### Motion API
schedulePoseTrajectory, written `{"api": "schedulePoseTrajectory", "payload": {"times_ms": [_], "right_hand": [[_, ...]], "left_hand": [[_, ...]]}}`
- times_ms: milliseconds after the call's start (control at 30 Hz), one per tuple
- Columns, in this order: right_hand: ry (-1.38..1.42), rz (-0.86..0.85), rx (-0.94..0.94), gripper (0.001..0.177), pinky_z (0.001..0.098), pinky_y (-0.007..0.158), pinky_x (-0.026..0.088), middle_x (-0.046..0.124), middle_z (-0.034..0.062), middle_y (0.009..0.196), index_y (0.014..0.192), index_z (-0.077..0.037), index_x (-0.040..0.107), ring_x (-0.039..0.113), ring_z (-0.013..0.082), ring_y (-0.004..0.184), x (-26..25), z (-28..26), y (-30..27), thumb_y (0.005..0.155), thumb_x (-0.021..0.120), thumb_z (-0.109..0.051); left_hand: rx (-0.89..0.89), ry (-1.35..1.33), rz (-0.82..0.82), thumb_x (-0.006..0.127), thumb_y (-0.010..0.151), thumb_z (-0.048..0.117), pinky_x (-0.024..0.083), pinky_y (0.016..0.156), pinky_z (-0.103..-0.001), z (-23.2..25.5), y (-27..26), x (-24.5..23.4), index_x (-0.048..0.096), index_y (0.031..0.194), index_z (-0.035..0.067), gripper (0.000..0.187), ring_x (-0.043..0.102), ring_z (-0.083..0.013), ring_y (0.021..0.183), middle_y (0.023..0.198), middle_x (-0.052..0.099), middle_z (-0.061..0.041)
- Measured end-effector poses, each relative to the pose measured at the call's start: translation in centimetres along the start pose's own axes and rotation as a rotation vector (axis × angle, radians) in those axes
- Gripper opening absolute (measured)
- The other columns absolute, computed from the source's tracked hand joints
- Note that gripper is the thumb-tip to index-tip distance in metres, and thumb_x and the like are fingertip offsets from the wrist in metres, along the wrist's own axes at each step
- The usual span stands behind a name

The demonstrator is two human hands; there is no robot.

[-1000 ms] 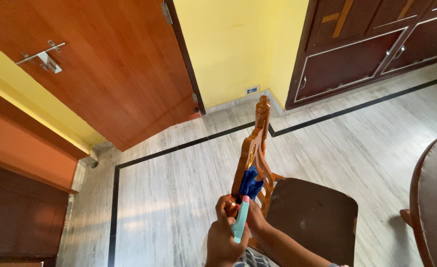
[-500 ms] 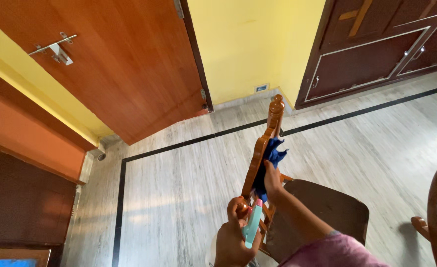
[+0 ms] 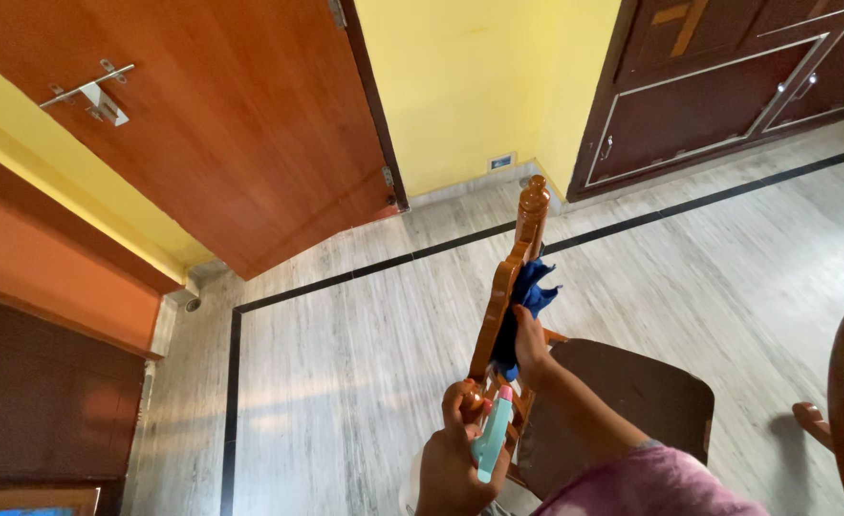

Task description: The person wipes a wooden chair and a round dining table using a blue cloth and a spray bottle. They spray the chair and wipe its backrest and legs, then move to the table to wipe the surface and a central tray.

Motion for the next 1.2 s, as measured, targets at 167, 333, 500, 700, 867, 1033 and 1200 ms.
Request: {"api": "schedulePoseTrajectory", "payload": {"times_ms": [167, 333, 500, 700, 867, 1033, 1200], "right_hand": [[-0.064, 0.004, -0.01, 0.045, 0.0326, 0.073, 0.049, 0.067, 0.0078, 0.098, 0.117, -0.008, 0.065, 0.062, 0.019, 0.084, -0.3, 3.7, -1.9, 0.103, 0.041, -0.043], [-0.086, -0.086, 0.042, 0.04, 0.035, 0.07, 0.055, 0.068, 0.0111, 0.095, 0.115, -0.005, 0.063, 0.066, 0.0207, 0.081, -0.1, 5.9, -5.9, 0.1, 0.043, -0.037], [0.033, -0.332, -0.173, 0.036, 0.0356, 0.075, 0.059, 0.07, 0.0102, 0.099, 0.115, -0.003, 0.061, 0.07, 0.0183, 0.085, 1.3, 8.1, -7.8, 0.101, 0.048, -0.034], [0.069, -0.354, -0.056, 0.03, 0.033, 0.069, 0.056, 0.069, 0.0031, 0.097, 0.117, -0.009, 0.061, 0.069, 0.0148, 0.084, -1.0, 13.1, -7.7, 0.099, 0.053, -0.032], [0.192, -0.382, -0.112, 0.037, 0.0314, 0.067, 0.054, 0.068, 0.0047, 0.094, 0.12, -0.01, 0.063, 0.067, 0.0152, 0.081, -0.7, 14.1, -8.0, 0.102, 0.053, -0.04], [-0.007, -0.326, -0.184, 0.036, 0.0311, 0.075, 0.055, 0.064, 0.0021, 0.102, 0.125, -0.011, 0.059, 0.065, 0.0134, 0.091, 0.0, 12.8, -9.8, 0.1, 0.054, -0.037], [0.01, -0.281, -0.205, 0.036, 0.0317, 0.079, 0.056, 0.064, 0.0016, 0.106, 0.126, -0.012, 0.057, 0.065, 0.0135, 0.096, 0.0, 12.5, -9.9, 0.098, 0.055, -0.034]], "left_hand": [[0.042, 0.025, -0.018, 0.068, 0.084, 0.013, 0.062, 0.086, -0.038, 0.5, 0.0, -0.2, 0.019, 0.15, 0.007, 0.083, 0.075, -0.032, 0.112, 0.098, 0.081, -0.018], [0.109, 0.046, 0.024, 0.069, 0.083, 0.013, 0.064, 0.078, -0.041, 1.6, -0.2, -0.7, 0.023, 0.149, 0.007, 0.081, 0.076, -0.0378, 0.101, 0.108, 0.076, -0.021], [0.101, 0.086, 0.02, 0.067, 0.084, 0.019, 0.063, 0.072, -0.044, 1.9, -0.4, -1.3, 0.021, 0.15, 0.006, 0.082, 0.076, -0.0403, 0.083, 0.088, 0.077, -0.02], [0.099, 0.032, -0.007, 0.066, 0.084, 0.019, 0.062, 0.073, -0.044, 2.1, -0.8, -1.5, 0.024, 0.15, 0.009, 0.079, 0.076, -0.0414, 0.087, 0.091, 0.079, -0.02], [0.032, -0.022, -0.05, 0.065, 0.08, 0.016, 0.062, 0.076, -0.042, 2.1, -0.9, -1.7, 0.025, 0.15, 0.012, 0.081, 0.077, -0.0394, 0.091, 0.096, 0.079, -0.02], [-0.015, -0.038, -0.073, 0.064, 0.078, 0.016, 0.062, 0.08, -0.04, 2.3, -1.1, -2.1, 0.025, 0.15, 0.015, 0.082, 0.078, -0.0389, 0.094, 0.096, 0.079, -0.02], [0.025, -0.035, -0.097, 0.063, 0.078, 0.017, 0.061, 0.079, -0.041, 2.4, -0.9, -2.3, 0.025, 0.15, 0.013, 0.082, 0.077, -0.04, 0.094, 0.095, 0.079, -0.02]]}}
Point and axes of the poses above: each hand's wrist, its own y-axis towards the middle knuckle, its own x-axis out of the palm, z = x × y, the point moved 8 cm from there along y, towards the middle knuckle
